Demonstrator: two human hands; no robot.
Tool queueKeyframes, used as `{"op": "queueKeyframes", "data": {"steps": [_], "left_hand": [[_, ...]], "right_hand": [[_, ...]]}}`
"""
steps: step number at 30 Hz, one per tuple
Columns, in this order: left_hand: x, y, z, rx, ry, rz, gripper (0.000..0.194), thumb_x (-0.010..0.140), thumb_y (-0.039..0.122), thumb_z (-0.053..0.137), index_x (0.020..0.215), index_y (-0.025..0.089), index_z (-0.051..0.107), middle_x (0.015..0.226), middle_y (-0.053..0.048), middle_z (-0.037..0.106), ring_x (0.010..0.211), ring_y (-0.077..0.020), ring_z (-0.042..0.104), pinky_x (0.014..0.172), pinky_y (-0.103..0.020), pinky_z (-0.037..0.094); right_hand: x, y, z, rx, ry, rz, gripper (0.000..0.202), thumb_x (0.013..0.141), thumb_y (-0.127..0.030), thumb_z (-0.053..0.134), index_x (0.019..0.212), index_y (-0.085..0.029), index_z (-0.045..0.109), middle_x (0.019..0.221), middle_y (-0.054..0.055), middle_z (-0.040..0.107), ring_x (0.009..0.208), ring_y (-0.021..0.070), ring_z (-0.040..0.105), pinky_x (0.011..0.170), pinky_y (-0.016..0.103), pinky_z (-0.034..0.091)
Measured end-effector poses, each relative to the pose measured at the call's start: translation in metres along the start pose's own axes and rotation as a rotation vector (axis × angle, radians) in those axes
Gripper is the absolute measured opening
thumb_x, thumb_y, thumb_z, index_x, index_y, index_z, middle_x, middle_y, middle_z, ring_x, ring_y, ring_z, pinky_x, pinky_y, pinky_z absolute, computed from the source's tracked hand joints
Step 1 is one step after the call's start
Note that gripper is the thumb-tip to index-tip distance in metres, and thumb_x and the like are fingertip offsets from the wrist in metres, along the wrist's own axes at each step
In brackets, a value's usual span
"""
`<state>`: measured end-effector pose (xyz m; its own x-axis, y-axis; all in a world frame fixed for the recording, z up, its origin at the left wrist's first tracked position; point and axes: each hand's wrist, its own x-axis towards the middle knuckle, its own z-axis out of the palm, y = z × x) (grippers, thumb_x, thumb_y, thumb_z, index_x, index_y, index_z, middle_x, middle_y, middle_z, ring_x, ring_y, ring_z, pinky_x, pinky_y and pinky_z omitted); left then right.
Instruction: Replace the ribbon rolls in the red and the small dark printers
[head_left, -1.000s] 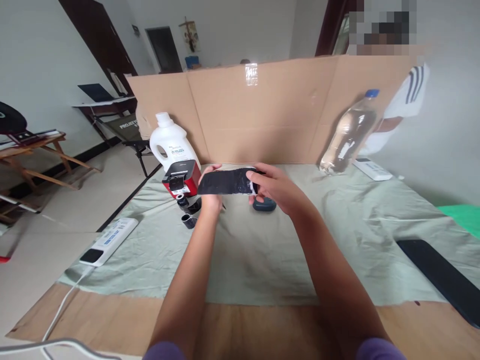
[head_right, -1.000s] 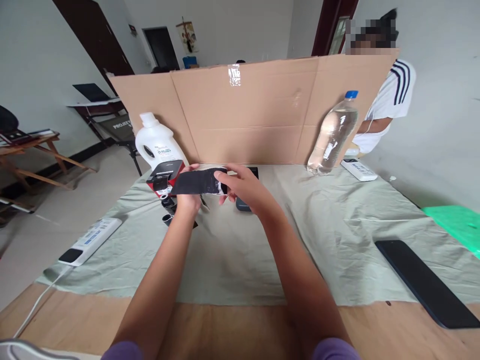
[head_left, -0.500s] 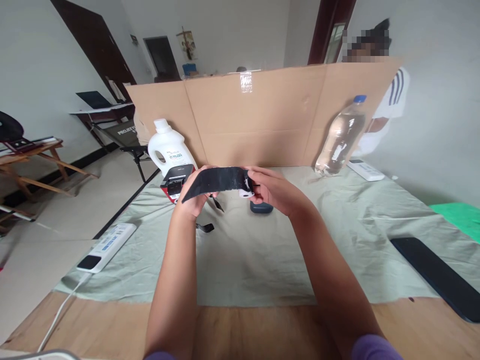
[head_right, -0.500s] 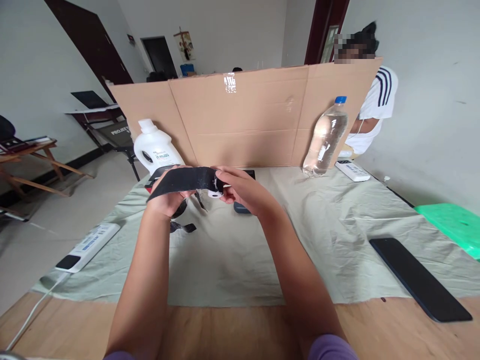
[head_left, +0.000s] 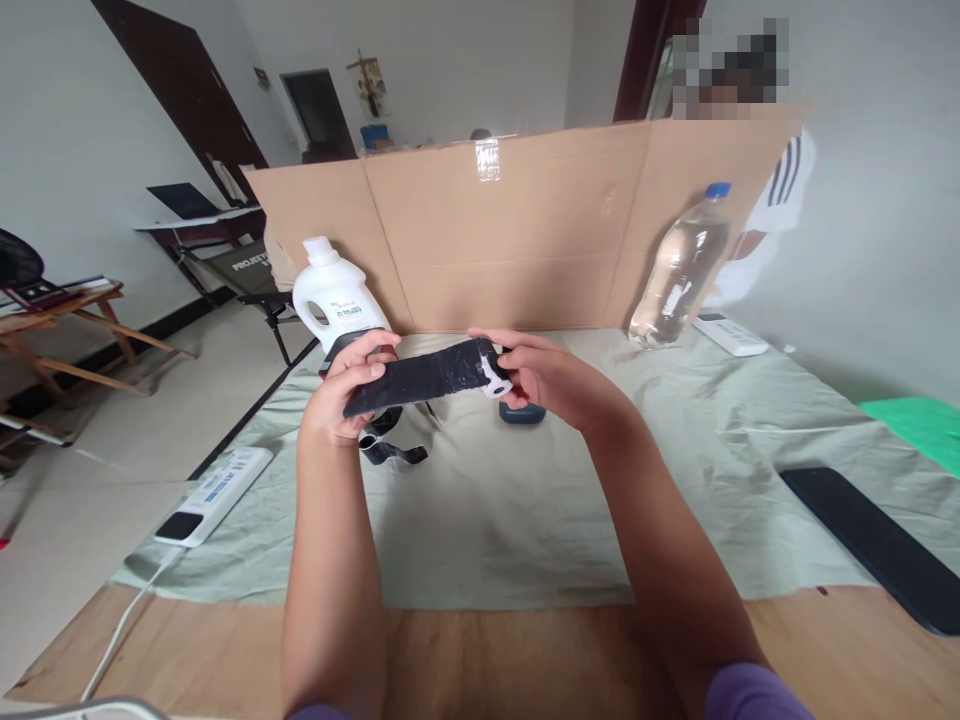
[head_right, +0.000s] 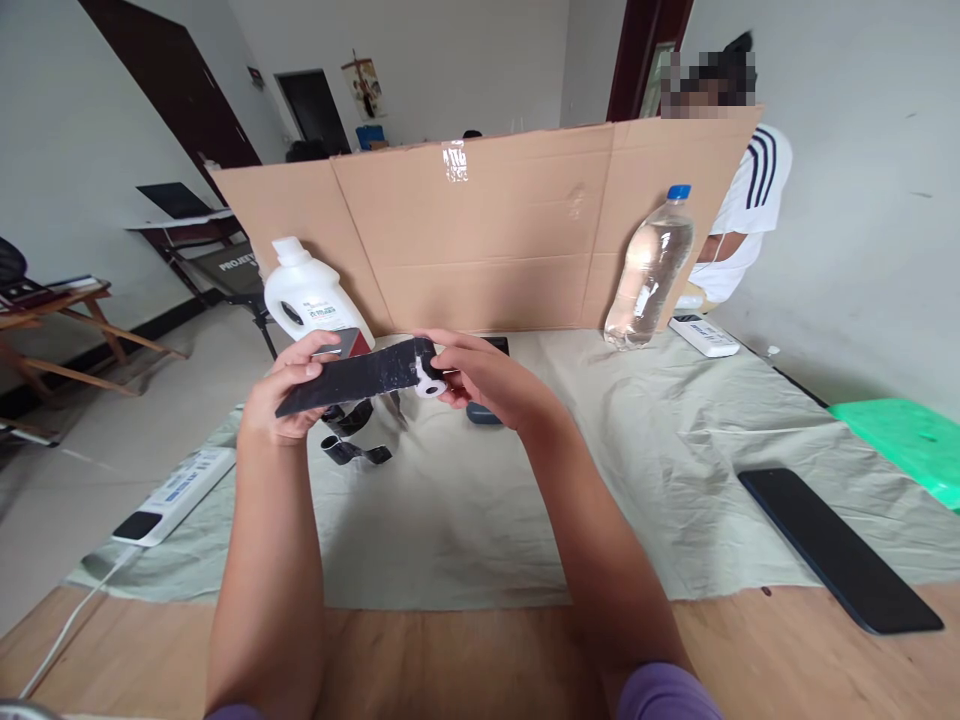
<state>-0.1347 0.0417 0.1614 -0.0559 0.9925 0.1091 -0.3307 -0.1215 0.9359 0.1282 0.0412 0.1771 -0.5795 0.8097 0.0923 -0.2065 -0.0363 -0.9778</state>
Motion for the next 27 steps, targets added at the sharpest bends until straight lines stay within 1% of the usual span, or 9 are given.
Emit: {"op": "queueKeyframes", "data": {"steps": [3, 5, 7, 10, 13, 18, 21, 24, 27], "left_hand": [[0.000, 0.000, 0.000, 0.000, -0.021, 0.020, 0.021, 0.070, 0.020, 0.065, 0.090, 0.021, 0.069, 0.054, -0.001, 0.055, 0.035, -0.0105, 0.045, 0.026, -0.018, 0.030], [0.000, 0.000, -0.002, 0.009, -0.067, 0.044, 0.019, 0.069, 0.021, 0.066, 0.088, 0.021, 0.068, 0.052, 0.001, 0.052, 0.035, -0.0099, 0.045, 0.026, -0.018, 0.030], [0.001, -0.001, -0.006, 0.025, -0.164, 0.068, 0.022, 0.065, 0.022, 0.071, 0.087, 0.020, 0.067, 0.052, 0.002, 0.052, 0.036, -0.0095, 0.047, 0.029, -0.017, 0.034], [0.000, 0.000, -0.010, 0.080, -0.355, 0.068, 0.035, 0.059, 0.026, 0.079, 0.091, 0.019, 0.067, 0.056, 0.002, 0.060, 0.039, -0.0101, 0.052, 0.036, -0.018, 0.042], [-0.003, 0.001, -0.012, 0.134, -0.433, 0.060, 0.035, 0.060, 0.030, 0.081, 0.092, 0.021, 0.068, 0.061, 0.001, 0.066, 0.041, -0.0116, 0.055, 0.038, -0.020, 0.044], [-0.006, 0.003, -0.014, 0.217, -0.423, 0.046, 0.036, 0.061, 0.034, 0.081, 0.093, 0.023, 0.068, 0.065, 0.001, 0.066, 0.046, -0.0140, 0.058, 0.041, -0.023, 0.044], [-0.004, 0.004, -0.012, 0.380, -0.398, 0.048, 0.037, 0.066, 0.034, 0.079, 0.100, 0.021, 0.068, 0.073, -0.002, 0.067, 0.057, -0.0155, 0.062, 0.049, -0.024, 0.048], [-0.007, 0.006, 0.003, 0.685, -0.261, 0.185, 0.031, 0.072, 0.032, 0.076, 0.100, 0.020, 0.070, 0.085, -0.003, 0.067, 0.075, -0.0165, 0.063, 0.065, -0.026, 0.050], [-0.017, 0.010, 0.030, 0.885, -0.092, 0.395, 0.023, 0.078, 0.034, 0.072, 0.095, 0.019, 0.072, 0.088, -0.004, 0.066, 0.081, -0.0165, 0.061, 0.074, -0.027, 0.049]], "right_hand": [[-0.001, -0.003, 0.002, 0.036, -0.032, -0.009, 0.043, 0.081, -0.032, 0.060, 0.123, -0.023, 0.063, 0.078, 0.002, 0.055, 0.060, 0.0142, 0.048, 0.051, 0.027, 0.038], [-0.001, -0.003, 0.003, 0.075, -0.062, -0.009, 0.045, 0.082, -0.033, 0.059, 0.125, -0.021, 0.061, 0.078, 0.002, 0.055, 0.059, 0.0143, 0.049, 0.052, 0.027, 0.039], [-0.001, -0.003, 0.004, 0.106, -0.085, -0.008, 0.047, 0.084, -0.032, 0.057, 0.130, -0.020, 0.058, 0.076, 0.001, 0.053, 0.058, 0.0145, 0.049, 0.052, 0.028, 0.039], [-0.001, -0.002, 0.003, 0.117, -0.076, -0.024, 0.049, 0.085, -0.029, 0.055, 0.133, -0.021, 0.056, 0.075, 0.000, 0.051, 0.058, 0.0147, 0.050, 0.053, 0.028, 0.039], [-0.001, -0.002, 0.001, 0.096, -0.049, -0.032, 0.050, 0.085, -0.028, 0.055, 0.134, -0.021, 0.055, 0.075, 0.000, 0.051, 0.058, 0.0146, 0.050, 0.054, 0.029, 0.040], [0.000, -0.001, -0.003, 0.051, -0.031, -0.031, 0.052, 0.083, -0.028, 0.058, 0.134, -0.022, 0.056, 0.077, 0.000, 0.051, 0.057, 0.0135, 0.050, 0.054, 0.028, 0.041], [0.001, 0.000, -0.004, 0.040, -0.009, -0.033, 0.052, 0.081, -0.027, 0.058, 0.133, -0.023, 0.057, 0.079, 0.001, 0.052, 0.057, 0.0131, 0.050, 0.054, 0.028, 0.041], [0.002, 0.001, -0.004, 0.037, 0.015, -0.049, 0.050, 0.081, -0.026, 0.058, 0.131, -0.023, 0.058, 0.078, 0.001, 0.053, 0.057, 0.0130, 0.049, 0.054, 0.028, 0.042], [0.001, 0.001, -0.003, 0.027, 0.016, -0.046, 0.052, 0.081, -0.025, 0.058, 0.132, -0.023, 0.057, 0.078, 0.000, 0.054, 0.058, 0.0136, 0.050, 0.054, 0.029, 0.042]]}}
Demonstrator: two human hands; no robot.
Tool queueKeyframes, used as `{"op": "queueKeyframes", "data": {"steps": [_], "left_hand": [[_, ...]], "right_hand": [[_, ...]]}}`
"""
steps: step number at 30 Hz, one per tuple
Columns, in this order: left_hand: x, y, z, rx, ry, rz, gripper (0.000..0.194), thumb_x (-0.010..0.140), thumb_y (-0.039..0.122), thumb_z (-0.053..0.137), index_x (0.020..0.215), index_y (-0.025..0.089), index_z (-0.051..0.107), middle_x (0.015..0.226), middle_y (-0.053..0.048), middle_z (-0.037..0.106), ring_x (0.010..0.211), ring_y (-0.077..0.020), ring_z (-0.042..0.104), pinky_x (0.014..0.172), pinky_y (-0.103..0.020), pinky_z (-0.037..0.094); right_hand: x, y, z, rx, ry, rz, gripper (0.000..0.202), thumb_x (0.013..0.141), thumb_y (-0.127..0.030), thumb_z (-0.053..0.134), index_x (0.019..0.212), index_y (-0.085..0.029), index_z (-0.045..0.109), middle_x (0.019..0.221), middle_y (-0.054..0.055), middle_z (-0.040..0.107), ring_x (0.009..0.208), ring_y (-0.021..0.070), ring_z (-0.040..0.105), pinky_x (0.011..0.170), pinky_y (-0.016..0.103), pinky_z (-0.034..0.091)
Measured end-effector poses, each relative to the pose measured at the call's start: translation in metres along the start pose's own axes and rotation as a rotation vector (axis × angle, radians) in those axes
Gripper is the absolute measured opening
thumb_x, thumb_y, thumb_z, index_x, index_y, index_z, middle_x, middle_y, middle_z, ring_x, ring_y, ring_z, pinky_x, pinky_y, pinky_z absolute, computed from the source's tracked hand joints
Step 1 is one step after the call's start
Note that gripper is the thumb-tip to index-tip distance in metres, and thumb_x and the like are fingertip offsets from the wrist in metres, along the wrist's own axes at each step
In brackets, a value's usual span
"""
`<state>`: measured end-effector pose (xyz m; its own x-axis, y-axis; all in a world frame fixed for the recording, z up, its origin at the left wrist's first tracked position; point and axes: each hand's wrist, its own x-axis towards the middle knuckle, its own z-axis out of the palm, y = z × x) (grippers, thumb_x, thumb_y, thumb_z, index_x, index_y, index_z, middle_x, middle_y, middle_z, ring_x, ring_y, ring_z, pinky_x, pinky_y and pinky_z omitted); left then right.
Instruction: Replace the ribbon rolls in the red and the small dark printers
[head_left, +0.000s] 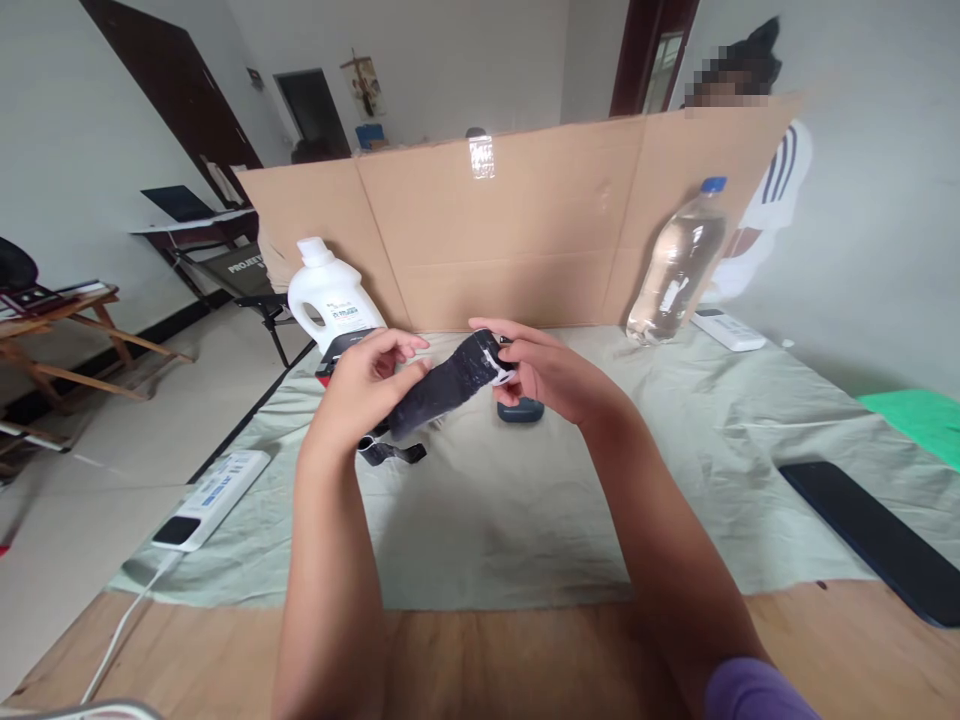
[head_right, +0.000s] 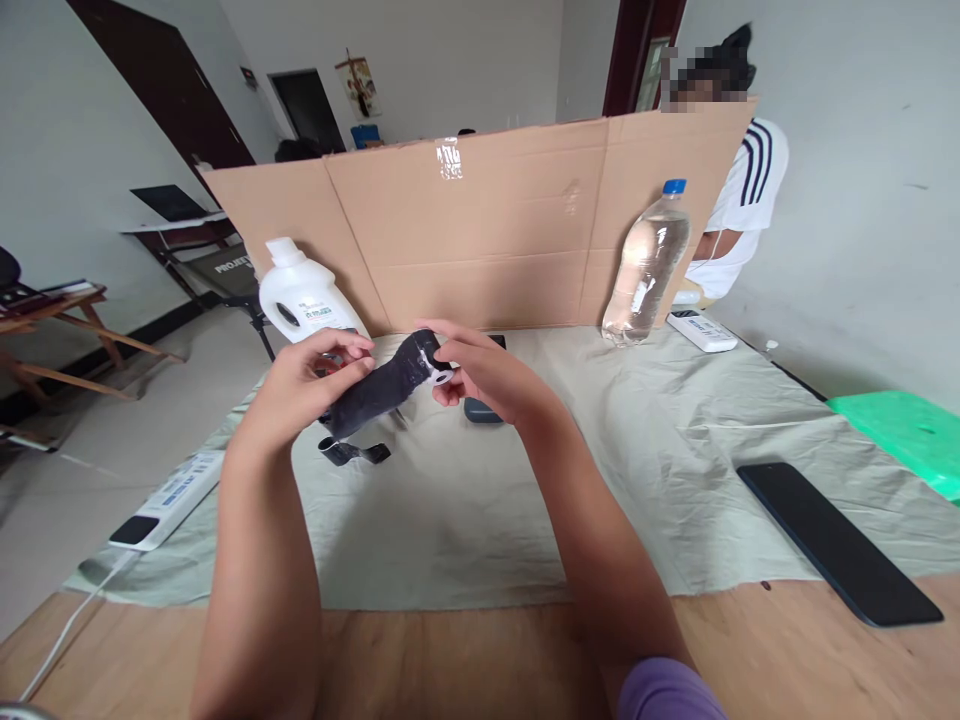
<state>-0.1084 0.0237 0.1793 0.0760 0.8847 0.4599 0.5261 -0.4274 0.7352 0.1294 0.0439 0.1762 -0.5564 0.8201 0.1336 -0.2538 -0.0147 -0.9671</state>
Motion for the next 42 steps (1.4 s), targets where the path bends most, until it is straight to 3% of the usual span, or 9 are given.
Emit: {"op": "queueKeyframes", "data": {"steps": [2, 7, 17, 26, 33, 39, 42], "left_hand": [[-0.004, 0.019, 0.010, 0.044, 0.046, 0.076, 0.022, 0.081, 0.035, 0.069, 0.096, 0.019, 0.072, 0.085, -0.003, 0.066, 0.080, -0.0163, 0.061, 0.074, -0.027, 0.048], [-0.011, 0.046, 0.028, 0.087, -0.020, 0.165, 0.021, 0.079, 0.032, 0.072, 0.098, 0.021, 0.072, 0.086, -0.002, 0.067, 0.078, -0.0163, 0.060, 0.072, -0.027, 0.048], [-0.013, 0.050, 0.029, 0.179, 0.027, 0.249, 0.009, 0.084, 0.021, 0.063, 0.087, 0.021, 0.072, 0.082, -0.002, 0.065, 0.077, -0.0147, 0.060, 0.062, -0.023, 0.044], [-0.012, 0.050, 0.033, 0.206, 0.022, 0.287, 0.013, 0.085, 0.017, 0.060, 0.082, 0.021, 0.072, 0.081, -0.002, 0.067, 0.074, -0.0144, 0.059, 0.066, -0.026, 0.044], [-0.006, 0.033, 0.031, 0.116, -0.032, 0.180, 0.014, 0.083, 0.027, 0.063, 0.084, 0.021, 0.075, 0.085, -0.004, 0.071, 0.078, -0.0183, 0.063, 0.070, -0.028, 0.047], [0.008, -0.002, 0.029, 0.062, 0.022, 0.107, 0.016, 0.083, 0.032, 0.064, 0.083, 0.019, 0.074, 0.088, -0.005, 0.072, 0.081, -0.0184, 0.064, 0.071, -0.028, 0.047], [0.015, -0.023, 0.038, 0.070, 0.020, 0.039, 0.018, 0.084, 0.034, 0.063, 0.087, 0.019, 0.074, 0.090, -0.005, 0.073, 0.082, -0.0183, 0.064, 0.071, -0.028, 0.045]], "right_hand": [[-0.001, 0.000, 0.001, -0.008, -0.003, 0.010, 0.053, 0.081, -0.025, 0.059, 0.134, -0.023, 0.056, 0.077, 0.000, 0.056, 0.058, 0.0140, 0.050, 0.055, 0.029, 0.043], [-0.003, -0.001, 0.004, -0.049, 0.001, -0.013, 0.051, 0.083, -0.026, 0.058, 0.134, -0.025, 0.056, 0.079, 0.001, 0.058, 0.059, 0.0147, 0.051, 0.055, 0.030, 0.044], [-0.009, -0.006, 0.011, -0.110, 0.050, -0.038, 0.047, 0.084, -0.027, 0.057, 0.131, -0.029, 0.059, 0.098, 0.003, 0.058, 0.061, 0.0120, 0.050, 0.059, 0.031, 0.045], [-0.004, -0.002, 0.013, -0.240, 0.069, -0.054, 0.046, 0.081, -0.026, 0.056, 0.127, -0.026, 0.059, 0.080, 0.000, 0.056, 0.057, 0.0122, 0.051, 0.053, 0.027, 0.040], [0.010, 0.014, 0.004, -0.306, 0.107, -0.041, 0.021, 0.080, -0.028, 0.055, 0.099, -0.024, 0.062, 0.071, -0.001, 0.051, 0.055, 0.0121, 0.046, 0.048, 0.025, 0.036], [0.029, 0.044, -0.019, -0.418, 0.282, 0.010, 0.011, 0.076, -0.027, 0.052, 0.086, -0.024, 0.057, 0.070, -0.002, 0.041, 0.056, 0.0119, 0.037, 0.047, 0.024, 0.033], [0.036, 0.059, -0.032, -0.428, 0.272, 0.047, 0.019, 0.075, -0.027, 0.050, 0.091, -0.025, 0.061, 0.072, -0.001, 0.042, 0.060, 0.0132, 0.038, 0.048, 0.024, 0.032]]}}
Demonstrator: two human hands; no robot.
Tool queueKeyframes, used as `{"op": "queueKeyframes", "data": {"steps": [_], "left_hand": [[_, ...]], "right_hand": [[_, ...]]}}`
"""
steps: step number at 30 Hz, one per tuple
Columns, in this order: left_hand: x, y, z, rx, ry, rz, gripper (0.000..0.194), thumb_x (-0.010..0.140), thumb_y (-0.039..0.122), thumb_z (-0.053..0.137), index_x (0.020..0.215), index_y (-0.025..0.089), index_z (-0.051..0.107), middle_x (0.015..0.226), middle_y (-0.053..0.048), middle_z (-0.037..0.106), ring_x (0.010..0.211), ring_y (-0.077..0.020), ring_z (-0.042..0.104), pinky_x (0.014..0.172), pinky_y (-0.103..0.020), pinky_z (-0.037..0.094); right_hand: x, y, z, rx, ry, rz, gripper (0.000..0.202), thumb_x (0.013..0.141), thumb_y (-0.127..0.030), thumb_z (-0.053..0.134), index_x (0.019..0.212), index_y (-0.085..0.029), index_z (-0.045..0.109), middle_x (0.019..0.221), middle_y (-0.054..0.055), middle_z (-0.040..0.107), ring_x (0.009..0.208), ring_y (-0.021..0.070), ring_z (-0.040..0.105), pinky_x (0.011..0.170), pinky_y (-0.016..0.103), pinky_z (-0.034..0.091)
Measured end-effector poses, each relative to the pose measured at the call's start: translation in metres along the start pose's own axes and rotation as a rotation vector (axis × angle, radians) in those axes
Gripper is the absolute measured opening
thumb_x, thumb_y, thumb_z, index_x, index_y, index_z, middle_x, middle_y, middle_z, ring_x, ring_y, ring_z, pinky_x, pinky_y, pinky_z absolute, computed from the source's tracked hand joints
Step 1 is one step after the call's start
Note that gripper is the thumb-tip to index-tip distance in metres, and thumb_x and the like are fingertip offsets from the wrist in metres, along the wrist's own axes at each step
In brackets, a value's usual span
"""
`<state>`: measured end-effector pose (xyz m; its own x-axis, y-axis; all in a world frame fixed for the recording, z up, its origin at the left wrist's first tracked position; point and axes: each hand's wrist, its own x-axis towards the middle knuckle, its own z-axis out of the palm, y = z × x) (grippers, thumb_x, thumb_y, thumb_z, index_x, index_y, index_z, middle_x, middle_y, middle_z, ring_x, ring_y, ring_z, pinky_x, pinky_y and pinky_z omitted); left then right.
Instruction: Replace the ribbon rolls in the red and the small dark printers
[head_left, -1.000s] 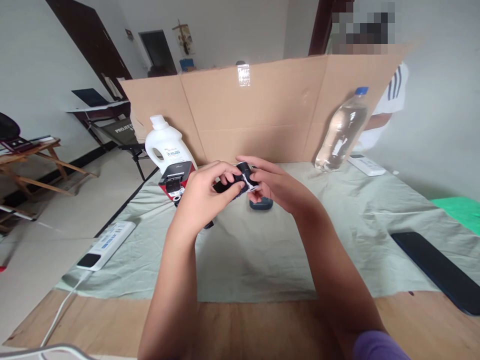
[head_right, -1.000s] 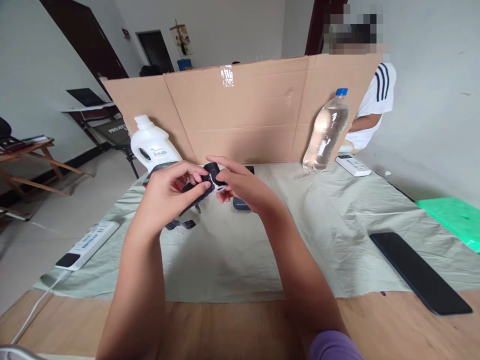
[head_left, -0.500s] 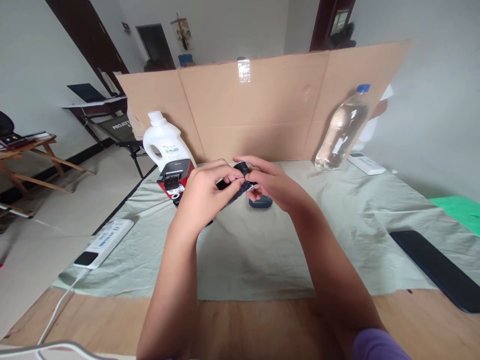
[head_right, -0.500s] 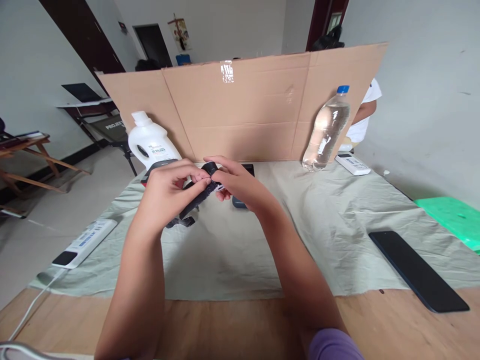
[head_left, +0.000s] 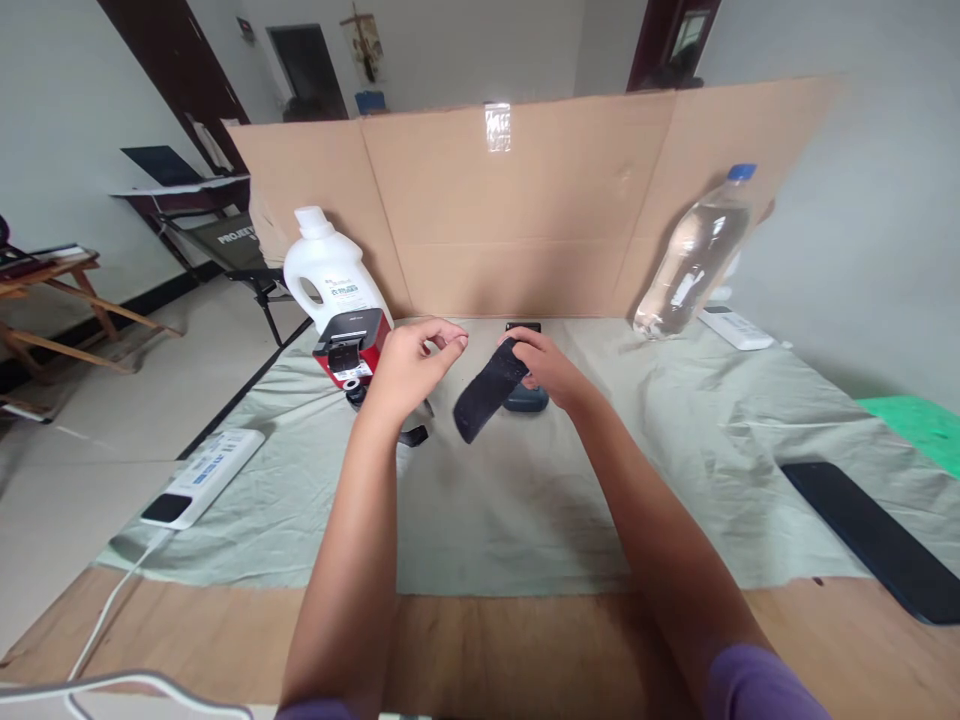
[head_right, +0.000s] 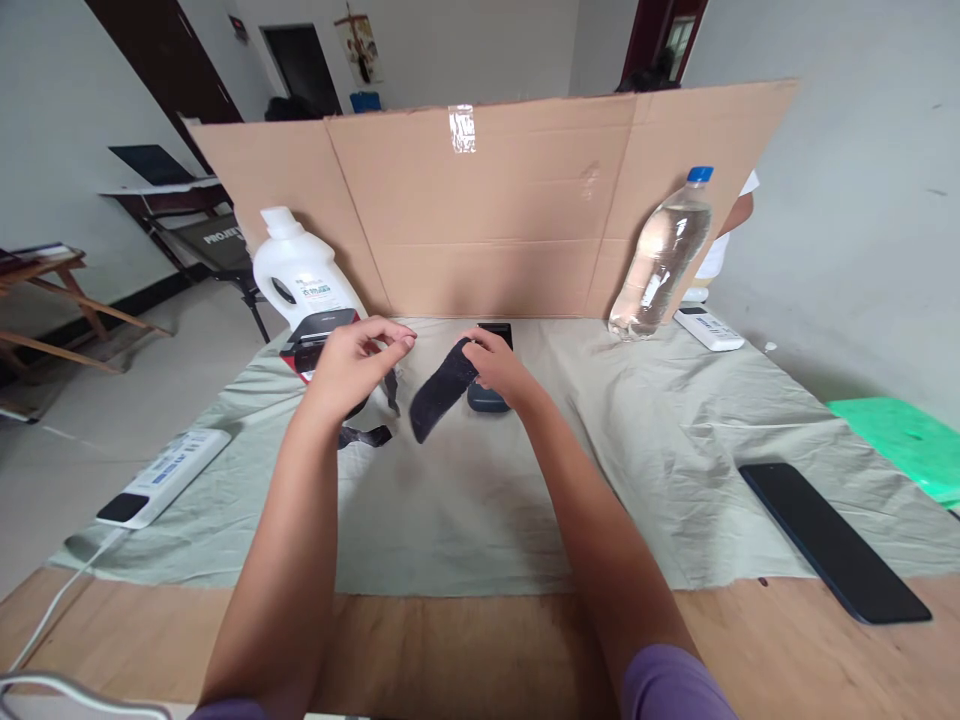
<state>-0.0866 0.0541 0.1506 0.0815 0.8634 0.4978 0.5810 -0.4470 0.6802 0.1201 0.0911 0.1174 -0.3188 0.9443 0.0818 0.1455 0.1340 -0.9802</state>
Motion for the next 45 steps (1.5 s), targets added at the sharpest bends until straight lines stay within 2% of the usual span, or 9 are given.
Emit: {"op": "queueKeyframes", "data": {"steps": [4, 8, 11, 18, 25, 30, 36, 41, 45], "left_hand": [[0.004, -0.020, 0.023, -0.070, -0.051, -0.105, 0.027, 0.086, 0.041, 0.062, 0.099, 0.019, 0.072, 0.103, -0.006, 0.073, 0.094, -0.0204, 0.065, 0.078, -0.028, 0.046], [0.003, -0.027, 0.038, -0.185, -0.239, -0.184, 0.036, 0.086, 0.048, 0.062, 0.108, 0.021, 0.070, 0.100, -0.005, 0.072, 0.089, -0.0193, 0.064, 0.079, -0.028, 0.046], [0.002, -0.031, 0.044, -0.254, -0.367, -0.147, 0.030, 0.085, 0.046, 0.062, 0.099, 0.021, 0.072, 0.090, -0.002, 0.070, 0.080, -0.0168, 0.060, 0.072, -0.026, 0.044], [0.007, -0.046, 0.059, -0.374, -0.286, -0.149, 0.025, 0.079, 0.042, 0.067, 0.079, 0.018, 0.073, 0.069, -0.001, 0.062, 0.063, -0.0134, 0.050, 0.059, -0.025, 0.035], [0.005, -0.053, 0.075, -0.557, -0.210, -0.296, 0.031, 0.068, 0.046, 0.078, 0.077, 0.016, 0.071, 0.072, -0.002, 0.065, 0.067, -0.0134, 0.052, 0.061, -0.025, 0.038], [0.003, -0.053, 0.080, -0.657, -0.071, -0.485, 0.040, 0.056, 0.039, 0.087, 0.080, 0.017, 0.065, 0.061, 0.003, 0.057, 0.058, -0.0102, 0.046, 0.054, -0.023, 0.033], [0.002, -0.055, 0.084, -0.683, -0.082, -0.497, 0.042, 0.054, 0.038, 0.090, 0.077, 0.017, 0.062, 0.059, 0.004, 0.054, 0.057, -0.0093, 0.046, 0.054, -0.023, 0.032], [0.000, -0.066, 0.091, -0.732, -0.086, -0.469, 0.041, 0.059, 0.039, 0.088, 0.085, 0.018, 0.064, 0.061, 0.005, 0.054, 0.058, -0.0086, 0.049, 0.056, -0.022, 0.035], [-0.007, -0.079, 0.104, -0.820, -0.063, -0.482, 0.049, 0.066, 0.050, 0.082, 0.098, 0.019, 0.064, 0.070, 0.003, 0.061, 0.062, -0.0091, 0.055, 0.056, -0.021, 0.039]], "right_hand": [[0.004, 0.015, -0.004, -0.073, -0.134, -0.004, 0.046, 0.075, -0.025, 0.051, 0.119, -0.029, 0.064, 0.083, 0.000, 0.050, 0.070, 0.0144, 0.043, 0.057, 0.024, 0.041], [0.001, 0.019, -0.005, -0.075, -0.256, 0.021, 0.069, 0.078, -0.024, 0.056, 0.146, -0.030, 0.045, 0.093, 0.000, 0.057, 0.073, 0.0127, 0.044, 0.064, 0.025, 0.045], [0.000, 0.019, -0.005, -0.065, -0.266, 0.030, 0.075, 0.081, -0.028, 0.060, 0.152, -0.030, 0.036, 0.095, 0.000, 0.058, 0.075, 0.0124, 0.046, 0.065, 0.024, 0.046], [0.003, 0.020, -0.003, -0.129, -0.288, -0.055, 0.039, 0.086, -0.040, 0.059, 0.121, -0.025, 0.067, 0.090, 0.001, 0.056, 0.073, 0.0125, 0.046, 0.061, 0.023, 0.044], [0.008, 0.023, 0.000, -0.197, -0.232, -0.041, 0.037, 0.085, -0.042, 0.056, 0.112, -0.022, 0.069, 0.074, -0.001, 0.051, 0.062, 0.0120, 0.044, 0.053, 0.024, 0.036], [0.011, 0.025, -0.004, -0.435, -0.109, -0.028, 0.029, 0.082, -0.042, 0.057, 0.070, -0.017, 0.065, 0.054, -0.002, 0.049, 0.054, 0.0125, 0.044, 0.053, 0.027, 0.031], [0.016, 0.038, -0.008, -0.314, -0.143, -0.006, 0.026, 0.080, -0.041, 0.060, 0.079, -0.016, 0.066, 0.054, -0.003, 0.049, 0.054, 0.0126, 0.043, 0.055, 0.027, 0.031], [0.023, 0.052, -0.006, -0.399, -0.024, -0.217, 0.021, 0.077, -0.037, 0.062, 0.079, -0.016, 0.065, 0.069, 0.000, 0.056, 0.066, 0.0145, 0.048, 0.063, 0.028, 0.035], [0.028, 0.059, -0.010, -0.466, -0.015, -0.256, 0.022, 0.079, -0.035, 0.060, 0.083, -0.015, 0.066, 0.072, 0.002, 0.059, 0.068, 0.0152, 0.050, 0.065, 0.028, 0.036]]}}
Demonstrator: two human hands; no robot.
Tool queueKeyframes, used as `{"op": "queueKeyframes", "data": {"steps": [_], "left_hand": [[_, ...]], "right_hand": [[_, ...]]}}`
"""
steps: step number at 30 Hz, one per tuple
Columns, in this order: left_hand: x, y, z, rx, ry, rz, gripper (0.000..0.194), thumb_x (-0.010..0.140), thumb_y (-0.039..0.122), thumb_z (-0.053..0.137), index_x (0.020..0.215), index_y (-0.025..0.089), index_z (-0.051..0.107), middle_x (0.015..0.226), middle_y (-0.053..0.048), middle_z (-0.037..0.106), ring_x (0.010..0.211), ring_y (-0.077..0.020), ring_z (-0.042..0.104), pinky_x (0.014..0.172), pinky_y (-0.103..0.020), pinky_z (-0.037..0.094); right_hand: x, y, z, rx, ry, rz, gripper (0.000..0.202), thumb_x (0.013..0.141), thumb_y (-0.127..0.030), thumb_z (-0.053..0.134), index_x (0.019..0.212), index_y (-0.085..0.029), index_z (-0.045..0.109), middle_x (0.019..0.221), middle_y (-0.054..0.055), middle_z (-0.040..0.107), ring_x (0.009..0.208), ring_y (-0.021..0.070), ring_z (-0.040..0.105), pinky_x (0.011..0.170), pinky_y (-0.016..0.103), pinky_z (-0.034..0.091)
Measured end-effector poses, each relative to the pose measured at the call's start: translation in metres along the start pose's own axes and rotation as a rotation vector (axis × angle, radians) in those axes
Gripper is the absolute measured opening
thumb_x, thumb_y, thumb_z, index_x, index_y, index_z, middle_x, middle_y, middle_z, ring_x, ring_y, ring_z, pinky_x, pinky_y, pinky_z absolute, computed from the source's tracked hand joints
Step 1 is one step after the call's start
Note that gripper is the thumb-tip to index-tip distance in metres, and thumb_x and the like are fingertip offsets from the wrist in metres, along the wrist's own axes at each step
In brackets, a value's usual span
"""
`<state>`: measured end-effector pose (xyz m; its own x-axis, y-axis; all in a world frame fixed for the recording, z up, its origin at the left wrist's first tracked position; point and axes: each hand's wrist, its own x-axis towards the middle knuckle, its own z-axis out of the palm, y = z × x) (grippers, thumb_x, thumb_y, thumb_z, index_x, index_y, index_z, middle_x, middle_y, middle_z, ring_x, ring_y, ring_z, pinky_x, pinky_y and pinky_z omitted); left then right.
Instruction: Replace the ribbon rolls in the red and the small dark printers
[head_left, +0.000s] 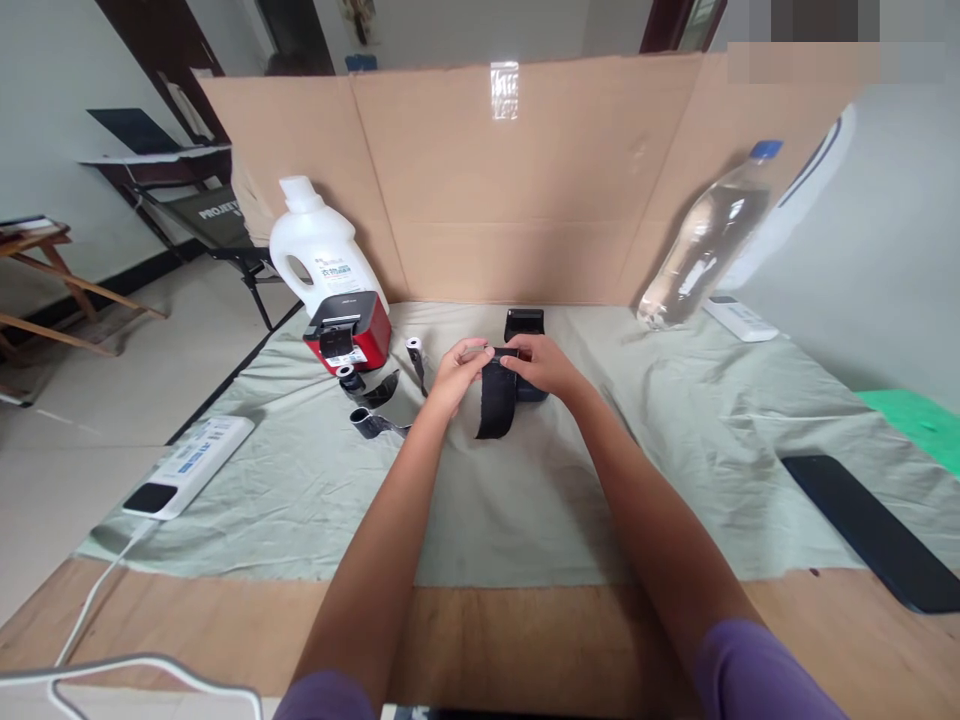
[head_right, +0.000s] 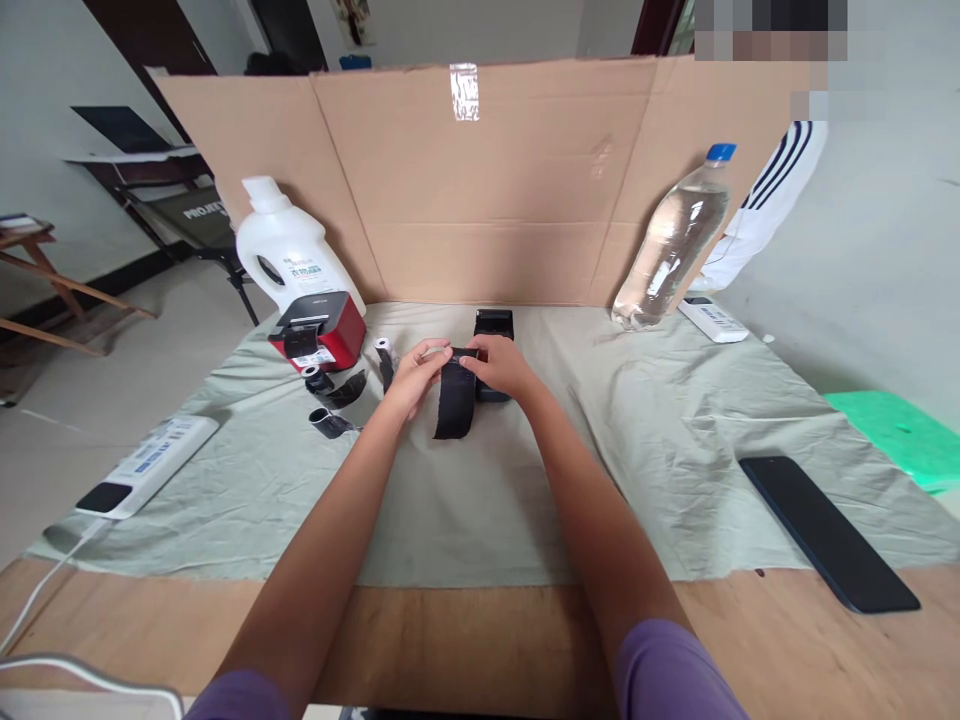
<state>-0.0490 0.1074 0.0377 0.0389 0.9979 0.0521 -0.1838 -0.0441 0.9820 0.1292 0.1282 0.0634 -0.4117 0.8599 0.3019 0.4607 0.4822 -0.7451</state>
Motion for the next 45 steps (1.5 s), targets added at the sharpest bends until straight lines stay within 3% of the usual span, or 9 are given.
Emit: {"op": "queueKeyframes", "data": {"steps": [7, 15, 19, 25, 30, 35, 38, 41, 45], "left_hand": [[-0.001, -0.035, -0.001, -0.061, 0.183, 0.078, 0.045, 0.078, 0.060, 0.064, 0.094, 0.019, 0.057, 0.081, -0.003, 0.070, 0.042, -0.0047, 0.042, 0.041, -0.024, 0.022], [0.001, -0.041, -0.001, -0.041, 0.133, 0.080, 0.041, 0.080, 0.057, 0.063, 0.091, 0.018, 0.058, 0.078, -0.001, 0.068, 0.040, -0.0041, 0.037, 0.039, -0.022, 0.019], [0.003, -0.044, -0.001, -0.033, 0.107, 0.099, 0.040, 0.080, 0.056, 0.063, 0.091, 0.018, 0.060, 0.076, -0.001, 0.067, 0.040, -0.0042, 0.036, 0.039, -0.021, 0.019], [0.003, -0.043, 0.001, -0.026, 0.091, 0.100, 0.041, 0.080, 0.056, 0.063, 0.090, 0.017, 0.061, 0.073, -0.002, 0.065, 0.041, -0.0044, 0.035, 0.039, -0.021, 0.020], [0.004, -0.043, 0.003, -0.016, 0.078, 0.096, 0.041, 0.079, 0.057, 0.064, 0.089, 0.017, 0.061, 0.073, -0.002, 0.066, 0.042, -0.0049, 0.034, 0.039, -0.021, 0.021], [0.005, -0.046, 0.003, 0.017, 0.060, 0.100, 0.037, 0.082, 0.053, 0.061, 0.088, 0.017, 0.060, 0.074, -0.002, 0.066, 0.043, -0.0056, 0.035, 0.042, -0.022, 0.024], [0.004, -0.049, 0.005, 0.133, 0.039, 0.116, 0.033, 0.084, 0.049, 0.060, 0.091, 0.017, 0.061, 0.071, 0.000, 0.066, 0.046, -0.0075, 0.040, 0.046, -0.022, 0.030], [-0.001, -0.051, 0.008, 0.362, 0.015, 0.155, 0.032, 0.084, 0.047, 0.063, 0.099, 0.019, 0.063, 0.063, 0.002, 0.064, 0.055, -0.0122, 0.053, 0.056, -0.024, 0.040], [-0.008, -0.049, 0.011, 0.524, -0.004, 0.133, 0.036, 0.085, 0.048, 0.062, 0.110, 0.021, 0.061, 0.055, 0.004, 0.062, 0.056, -0.0155, 0.057, 0.061, -0.026, 0.043]], "right_hand": [[0.007, 0.021, -0.022, -0.138, 0.026, 0.060, 0.025, 0.084, -0.032, 0.057, 0.093, -0.015, 0.072, 0.076, 0.004, 0.065, 0.071, 0.0176, 0.053, 0.070, 0.030, 0.038], [0.024, 0.065, -0.020, -0.309, 0.146, 0.141, 0.026, 0.085, -0.023, 0.059, 0.105, -0.015, 0.074, 0.105, 0.011, 0.068, 0.088, 0.0212, 0.058, 0.086, 0.034, 0.043], [0.025, 0.081, -0.010, -0.307, 0.100, 0.129, 0.025, 0.084, -0.018, 0.060, 0.104, -0.019, 0.074, 0.109, 0.009, 0.070, 0.100, 0.0241, 0.060, 0.094, 0.039, 0.043], [0.024, 0.080, -0.007, -0.309, 0.097, 0.171, 0.021, 0.083, -0.018, 0.064, 0.102, -0.021, 0.073, 0.104, 0.007, 0.067, 0.104, 0.0250, 0.058, 0.098, 0.041, 0.042], [0.025, 0.074, -0.002, -0.391, 0.241, 0.354, 0.022, 0.078, -0.021, 0.071, 0.099, -0.019, 0.069, 0.116, 0.013, 0.050, 0.115, 0.0303, 0.050, 0.101, 0.045, 0.041], [0.029, 0.082, -0.005, -0.178, 0.423, 0.399, 0.062, 0.069, -0.030, 0.076, 0.125, -0.016, 0.053, 0.129, 0.016, 0.050, 0.111, 0.0293, 0.052, 0.098, 0.046, 0.043], [0.032, 0.088, -0.008, 0.059, 0.378, 0.308, 0.080, 0.068, -0.040, 0.076, 0.139, -0.020, 0.043, 0.136, 0.015, 0.053, 0.104, 0.0264, 0.056, 0.092, 0.043, 0.046], [0.032, 0.088, -0.011, 0.182, 0.348, 0.244, 0.074, 0.071, -0.046, 0.071, 0.136, -0.020, 0.049, 0.131, 0.013, 0.059, 0.087, 0.0212, 0.058, 0.082, 0.038, 0.047], [0.024, 0.076, -0.019, 0.173, 0.334, 0.231, 0.043, 0.075, -0.050, 0.065, 0.105, -0.019, 0.065, 0.101, 0.006, 0.067, 0.069, 0.0154, 0.052, 0.073, 0.034, 0.044]]}}
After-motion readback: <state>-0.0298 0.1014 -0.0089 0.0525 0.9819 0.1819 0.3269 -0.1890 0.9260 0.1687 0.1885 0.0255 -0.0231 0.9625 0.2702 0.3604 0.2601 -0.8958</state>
